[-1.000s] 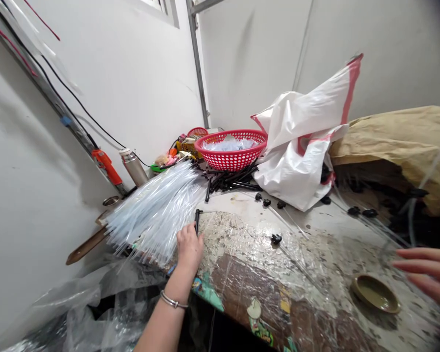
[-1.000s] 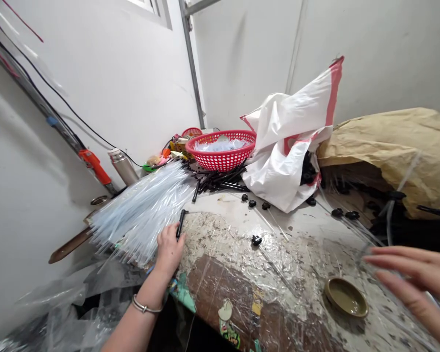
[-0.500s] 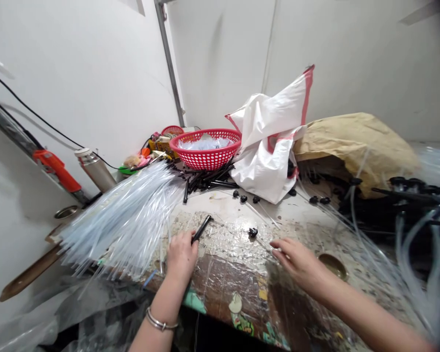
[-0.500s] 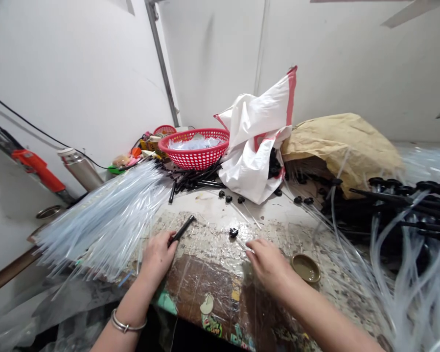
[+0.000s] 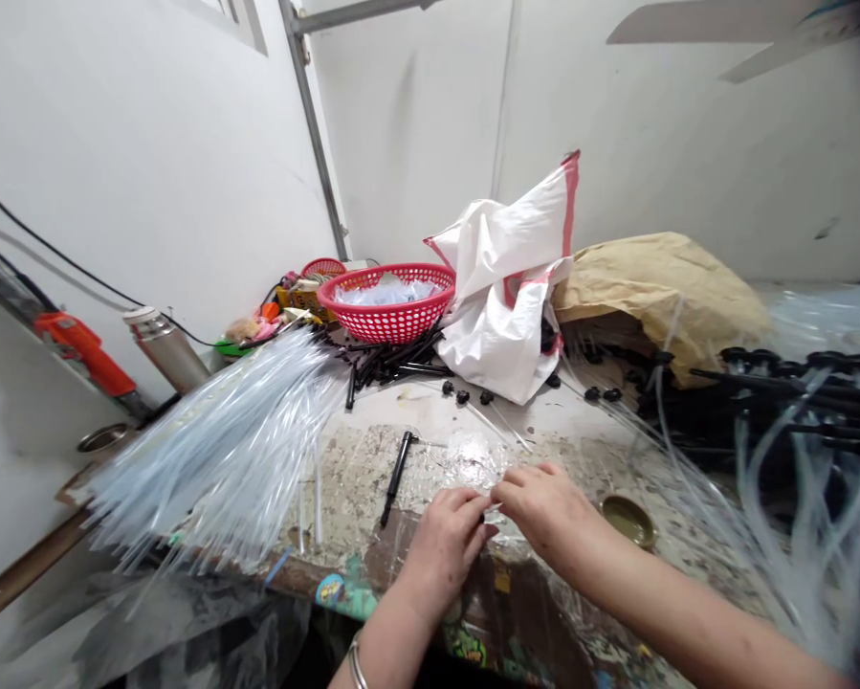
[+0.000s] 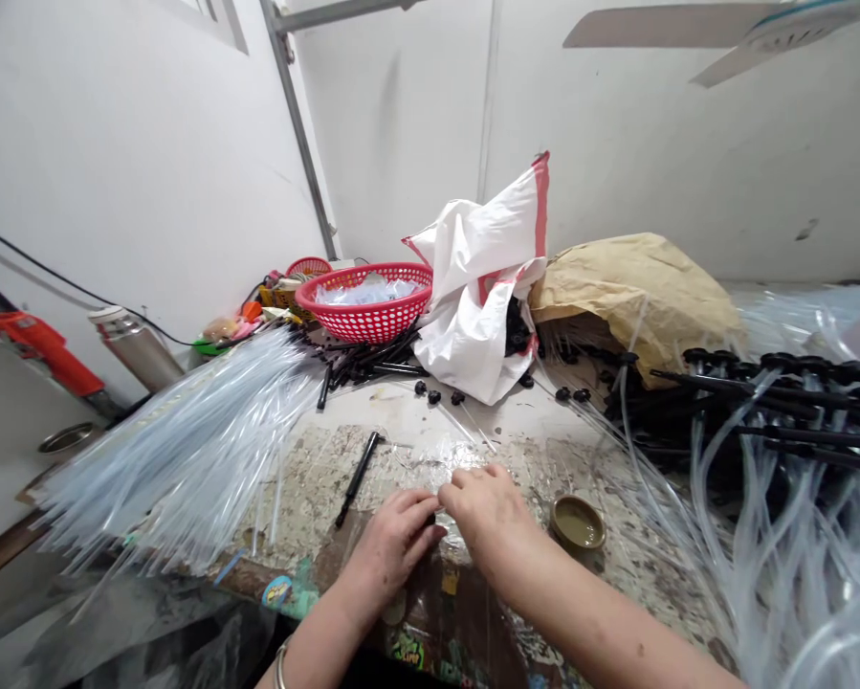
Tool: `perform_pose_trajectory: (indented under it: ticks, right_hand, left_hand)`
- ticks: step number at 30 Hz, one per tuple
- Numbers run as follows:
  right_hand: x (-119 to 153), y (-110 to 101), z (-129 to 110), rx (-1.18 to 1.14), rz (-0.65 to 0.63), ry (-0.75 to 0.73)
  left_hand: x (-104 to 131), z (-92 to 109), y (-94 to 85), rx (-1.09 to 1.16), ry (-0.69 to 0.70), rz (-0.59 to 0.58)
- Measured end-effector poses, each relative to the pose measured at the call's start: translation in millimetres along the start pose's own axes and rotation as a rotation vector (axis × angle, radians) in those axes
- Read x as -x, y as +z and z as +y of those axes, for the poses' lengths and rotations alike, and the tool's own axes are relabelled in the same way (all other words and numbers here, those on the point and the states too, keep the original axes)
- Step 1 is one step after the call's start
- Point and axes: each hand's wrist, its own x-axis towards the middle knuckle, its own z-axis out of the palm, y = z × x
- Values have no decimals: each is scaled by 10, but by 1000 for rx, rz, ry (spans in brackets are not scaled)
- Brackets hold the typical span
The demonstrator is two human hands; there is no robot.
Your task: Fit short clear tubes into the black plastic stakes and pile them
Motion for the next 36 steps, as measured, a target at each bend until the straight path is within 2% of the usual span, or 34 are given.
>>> perform_pose_trajectory:
  ticks: [2, 5, 7, 9, 12, 15, 19, 25, 30, 36]
  right_hand:
    - [46, -63, -32, 20, 81, -48]
    - [117, -195, 62, 3, 369, -7]
    - [184, -293, 264, -45, 533, 108]
    - [265, -353, 564, -150, 578, 258]
    - [348, -312, 1026, -325, 487, 479]
    - [266, -151, 1238, -318, 295, 528]
    - [-149, 112, 1094, -300, 52, 435]
    - [-839, 455, 862, -230, -14, 521]
    - [-1011, 552, 837, -171, -51, 490]
    - [-1127, 471, 831, -193, -74, 360]
  left_hand:
    - [15, 2, 69, 110, -27, 31]
    - [58, -78, 114, 295, -166, 161]
    - [80, -137, 116, 461, -345, 224]
    - [90, -157, 109, 678, -547, 243]
    - [91, -109, 107, 1053, -743, 264]
    - [88, -56, 119, 1262, -768, 289]
    - [110, -79, 142, 1212, -698, 275]
    - [165, -115, 138, 1155, -691, 246]
    - [184, -139, 153, 1175, -691, 256]
    - [154, -138, 126, 1248, -718, 232]
